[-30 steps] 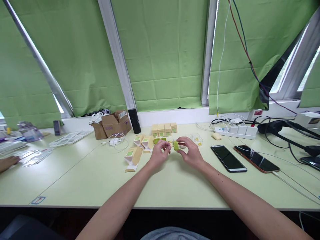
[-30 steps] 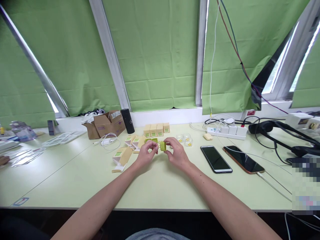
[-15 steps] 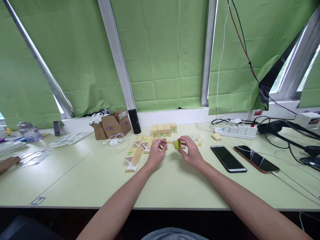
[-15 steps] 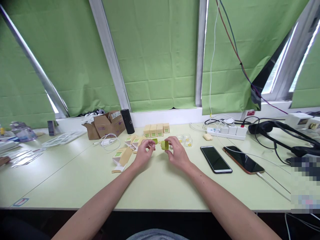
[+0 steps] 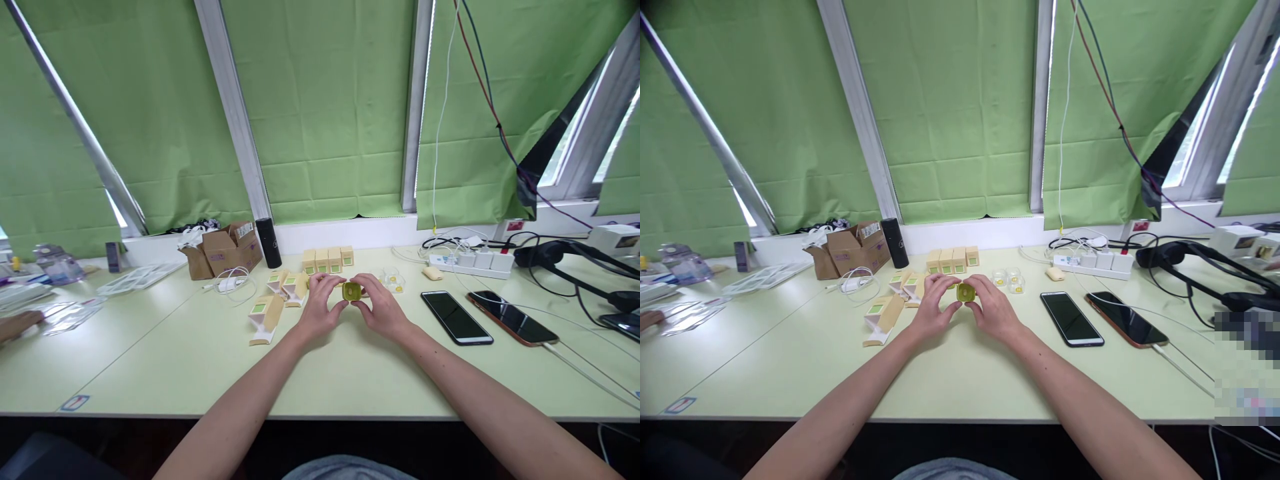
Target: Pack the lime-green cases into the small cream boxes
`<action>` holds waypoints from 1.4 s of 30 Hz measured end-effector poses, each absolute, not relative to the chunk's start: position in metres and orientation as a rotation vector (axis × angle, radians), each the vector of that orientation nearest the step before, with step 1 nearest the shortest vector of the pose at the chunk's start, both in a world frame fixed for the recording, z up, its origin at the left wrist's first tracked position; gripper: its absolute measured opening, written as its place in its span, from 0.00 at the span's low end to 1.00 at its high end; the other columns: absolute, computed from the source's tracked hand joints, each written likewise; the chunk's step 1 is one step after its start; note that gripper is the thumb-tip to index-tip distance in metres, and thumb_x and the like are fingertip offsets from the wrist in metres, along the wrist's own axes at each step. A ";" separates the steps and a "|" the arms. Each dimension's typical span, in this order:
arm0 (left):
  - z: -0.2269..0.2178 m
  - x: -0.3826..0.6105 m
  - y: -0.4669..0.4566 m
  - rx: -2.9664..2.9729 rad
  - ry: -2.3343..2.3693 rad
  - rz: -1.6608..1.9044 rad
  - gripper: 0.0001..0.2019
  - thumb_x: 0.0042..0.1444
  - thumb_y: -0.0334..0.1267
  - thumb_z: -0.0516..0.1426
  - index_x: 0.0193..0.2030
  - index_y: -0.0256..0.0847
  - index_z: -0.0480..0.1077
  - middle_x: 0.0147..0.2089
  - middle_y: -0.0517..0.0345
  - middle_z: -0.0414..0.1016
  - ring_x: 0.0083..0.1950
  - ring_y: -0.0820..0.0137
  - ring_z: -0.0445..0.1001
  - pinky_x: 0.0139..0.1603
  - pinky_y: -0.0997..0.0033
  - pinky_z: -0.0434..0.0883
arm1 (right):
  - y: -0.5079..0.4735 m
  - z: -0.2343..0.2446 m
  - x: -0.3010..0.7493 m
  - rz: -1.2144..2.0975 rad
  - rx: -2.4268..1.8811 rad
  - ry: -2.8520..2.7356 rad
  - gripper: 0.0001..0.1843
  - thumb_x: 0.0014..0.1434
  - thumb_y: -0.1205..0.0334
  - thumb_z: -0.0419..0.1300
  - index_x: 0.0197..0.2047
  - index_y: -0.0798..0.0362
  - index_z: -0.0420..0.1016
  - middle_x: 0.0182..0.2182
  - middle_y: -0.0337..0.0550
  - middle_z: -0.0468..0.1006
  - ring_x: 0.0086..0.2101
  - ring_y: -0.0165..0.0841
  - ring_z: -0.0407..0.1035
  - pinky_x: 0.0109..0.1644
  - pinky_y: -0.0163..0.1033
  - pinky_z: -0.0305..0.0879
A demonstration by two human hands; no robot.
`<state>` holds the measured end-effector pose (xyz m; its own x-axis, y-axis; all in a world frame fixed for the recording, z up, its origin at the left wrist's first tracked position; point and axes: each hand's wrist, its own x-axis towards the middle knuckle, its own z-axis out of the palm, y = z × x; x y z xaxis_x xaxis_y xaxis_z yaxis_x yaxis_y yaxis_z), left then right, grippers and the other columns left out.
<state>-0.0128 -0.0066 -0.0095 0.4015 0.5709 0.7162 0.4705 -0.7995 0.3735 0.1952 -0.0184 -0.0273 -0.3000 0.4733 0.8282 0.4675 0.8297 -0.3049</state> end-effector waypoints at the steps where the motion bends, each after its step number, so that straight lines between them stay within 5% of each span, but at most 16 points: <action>1: -0.010 -0.013 -0.006 2.540 0.946 1.367 0.20 0.63 0.35 0.62 0.61 0.48 0.70 0.59 0.49 0.76 0.65 0.52 0.62 0.67 0.43 0.66 | -0.019 -0.027 0.195 0.004 -0.701 -1.937 0.29 0.65 0.73 0.58 0.66 0.45 0.63 0.57 0.54 0.71 0.55 0.47 0.72 0.51 0.56 0.79; 12: -0.009 -0.014 -0.006 2.548 0.946 1.381 0.20 0.62 0.35 0.63 0.60 0.48 0.70 0.57 0.48 0.77 0.65 0.51 0.63 0.66 0.42 0.67 | -0.017 -0.028 0.198 -0.092 -0.642 -1.959 0.17 0.68 0.70 0.56 0.57 0.46 0.72 0.55 0.54 0.75 0.56 0.46 0.74 0.56 0.58 0.78; 27: -0.011 -0.015 -0.004 2.592 0.920 1.427 0.21 0.61 0.34 0.63 0.60 0.46 0.69 0.55 0.48 0.77 0.63 0.52 0.63 0.65 0.45 0.67 | -0.020 -0.023 0.195 -0.286 -0.684 -2.022 0.16 0.70 0.70 0.51 0.56 0.48 0.72 0.55 0.57 0.73 0.49 0.45 0.74 0.46 0.51 0.78; 42: -0.013 -0.017 -0.002 2.646 0.903 1.476 0.21 0.62 0.34 0.63 0.61 0.45 0.69 0.55 0.47 0.77 0.63 0.52 0.64 0.63 0.42 0.69 | -0.020 -0.023 0.193 -0.355 -0.661 -1.996 0.16 0.70 0.72 0.52 0.56 0.50 0.73 0.54 0.57 0.74 0.49 0.44 0.74 0.48 0.49 0.77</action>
